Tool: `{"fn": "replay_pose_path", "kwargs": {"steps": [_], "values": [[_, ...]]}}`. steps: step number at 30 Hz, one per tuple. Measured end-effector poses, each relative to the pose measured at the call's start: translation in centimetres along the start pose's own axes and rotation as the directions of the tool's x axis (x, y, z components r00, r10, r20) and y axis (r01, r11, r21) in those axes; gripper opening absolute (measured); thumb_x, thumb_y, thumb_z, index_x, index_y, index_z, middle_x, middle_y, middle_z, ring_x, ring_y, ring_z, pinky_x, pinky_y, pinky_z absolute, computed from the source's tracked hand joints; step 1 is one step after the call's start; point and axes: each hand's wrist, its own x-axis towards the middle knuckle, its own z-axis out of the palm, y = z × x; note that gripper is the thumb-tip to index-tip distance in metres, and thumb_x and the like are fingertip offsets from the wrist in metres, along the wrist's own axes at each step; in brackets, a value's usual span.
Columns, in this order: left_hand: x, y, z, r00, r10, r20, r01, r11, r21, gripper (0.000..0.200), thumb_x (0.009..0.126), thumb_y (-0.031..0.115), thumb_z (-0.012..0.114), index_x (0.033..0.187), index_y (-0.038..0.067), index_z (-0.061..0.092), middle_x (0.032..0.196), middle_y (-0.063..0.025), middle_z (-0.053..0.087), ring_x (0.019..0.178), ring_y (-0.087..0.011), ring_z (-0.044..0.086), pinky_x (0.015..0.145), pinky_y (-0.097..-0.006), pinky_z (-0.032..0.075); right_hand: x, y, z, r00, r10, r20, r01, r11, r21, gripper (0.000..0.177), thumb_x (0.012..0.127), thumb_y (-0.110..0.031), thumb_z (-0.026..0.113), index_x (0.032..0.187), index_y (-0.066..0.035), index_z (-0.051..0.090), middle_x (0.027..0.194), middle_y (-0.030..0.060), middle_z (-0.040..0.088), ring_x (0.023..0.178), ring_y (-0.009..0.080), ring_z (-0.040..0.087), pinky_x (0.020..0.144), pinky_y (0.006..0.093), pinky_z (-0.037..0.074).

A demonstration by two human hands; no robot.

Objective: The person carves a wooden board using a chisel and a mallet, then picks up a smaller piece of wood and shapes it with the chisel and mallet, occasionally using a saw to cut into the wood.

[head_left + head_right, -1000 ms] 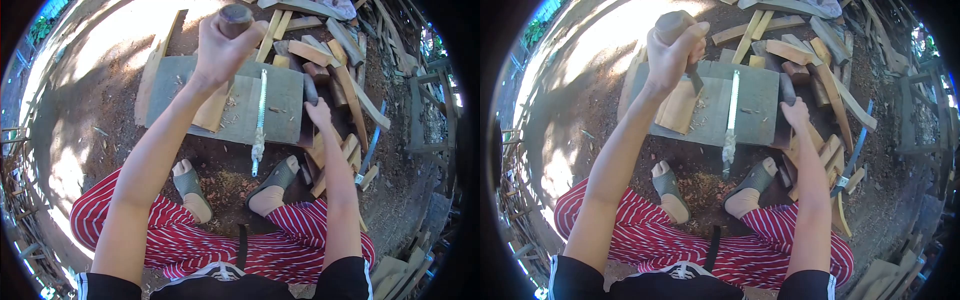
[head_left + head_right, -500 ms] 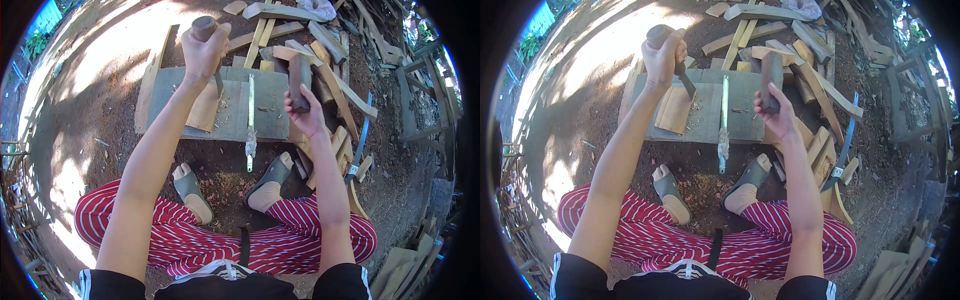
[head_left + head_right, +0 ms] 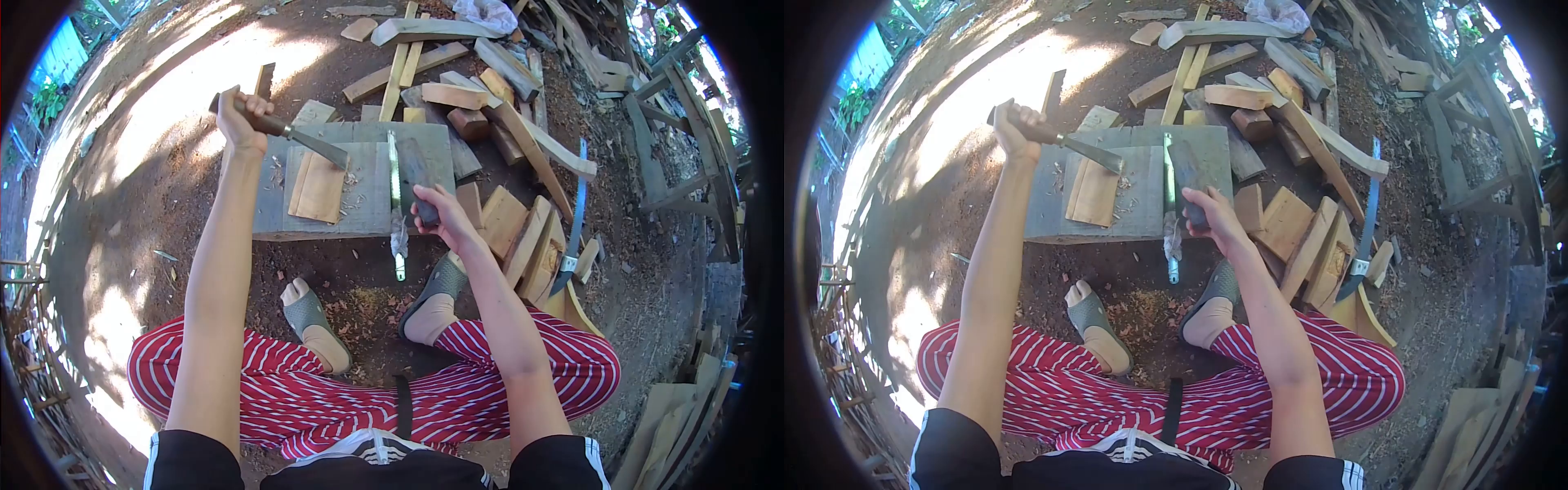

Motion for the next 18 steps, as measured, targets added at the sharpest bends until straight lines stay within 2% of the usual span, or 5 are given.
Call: {"fn": "replay_pose_path", "kwargs": {"steps": [1, 3, 5, 10, 18], "values": [[0.7, -0.2, -1.5, 1.000, -0.018, -0.025, 0.017, 0.999, -0.036, 0.022, 0.086, 0.024, 0.056, 0.071, 0.014, 0.043, 0.055, 0.0002, 0.042, 0.049, -0.0126, 0.042, 0.057, -0.0342, 0.043, 0.3, 0.4, -0.1, 1.000, 0.003, 0.007, -0.003, 1.000, 0.010, 0.030, 0.092, -0.034, 0.065, 0.104, -0.011, 0.050, 0.081, 0.0037, 0.061, 0.059, 0.0138, 0.060, 0.053, 0.0268, 0.049], [1.5, -0.5, -3.6, 0.997, -0.049, -0.058, 0.047, 0.998, -0.032, 0.022, 0.086, 0.026, 0.053, 0.069, 0.015, 0.043, 0.055, 0.0008, 0.040, 0.050, -0.0136, 0.041, 0.061, -0.0359, 0.042, 0.6, 1.1, -0.7, 0.999, -0.025, -0.037, 0.020, 0.991, -0.130, 0.032, 0.091, -0.035, 0.065, 0.105, -0.011, 0.051, 0.081, 0.0037, 0.061, 0.059, 0.0140, 0.060, 0.054, 0.0271, 0.049], [1.3, -0.9, -4.6, 0.985, -0.088, -0.149, 0.067, 0.988, -0.142, 0.024, 0.085, 0.025, 0.054, 0.067, 0.016, 0.041, 0.056, 0.0013, 0.039, 0.049, -0.0140, 0.042, 0.057, -0.0340, 0.039, 0.5, 0.7, -0.9, 1.000, -0.005, 0.000, 0.005, 0.997, -0.075, 0.033, 0.091, -0.036, 0.065, 0.105, -0.010, 0.052, 0.082, 0.0041, 0.062, 0.060, 0.0143, 0.061, 0.055, 0.0282, 0.050], [2.6, -2.4, -8.2, 0.969, -0.155, -0.193, 0.100, 0.958, -0.268, 0.021, 0.084, 0.026, 0.049, 0.066, 0.016, 0.043, 0.054, 0.0019, 0.041, 0.048, -0.0126, 0.042, 0.058, -0.0348, 0.042, 0.6, 0.8, -1.9, 0.999, 0.009, 0.044, -0.005, 0.996, -0.088, 0.038, 0.091, -0.042, 0.063, 0.106, -0.008, 0.054, 0.085, 0.0053, 0.064, 0.064, 0.0146, 0.064, 0.060, 0.0290, 0.052], [3.1, -1.8, -7.2, 0.981, -0.162, -0.110, 0.132, 0.960, -0.245, 0.026, 0.087, 0.029, 0.049, 0.066, 0.016, 0.044, 0.052, 0.0024, 0.039, 0.046, -0.0123, 0.040, 0.056, -0.0336, 0.040, 0.5, 0.7, -2.0, 0.998, 0.009, 0.060, -0.003, 0.995, -0.101, 0.041, 0.091, -0.044, 0.061, 0.107, -0.007, 0.054, 0.086, 0.0060, 0.065, 0.067, 0.0158, 0.067, 0.061, 0.0299, 0.053]]}}
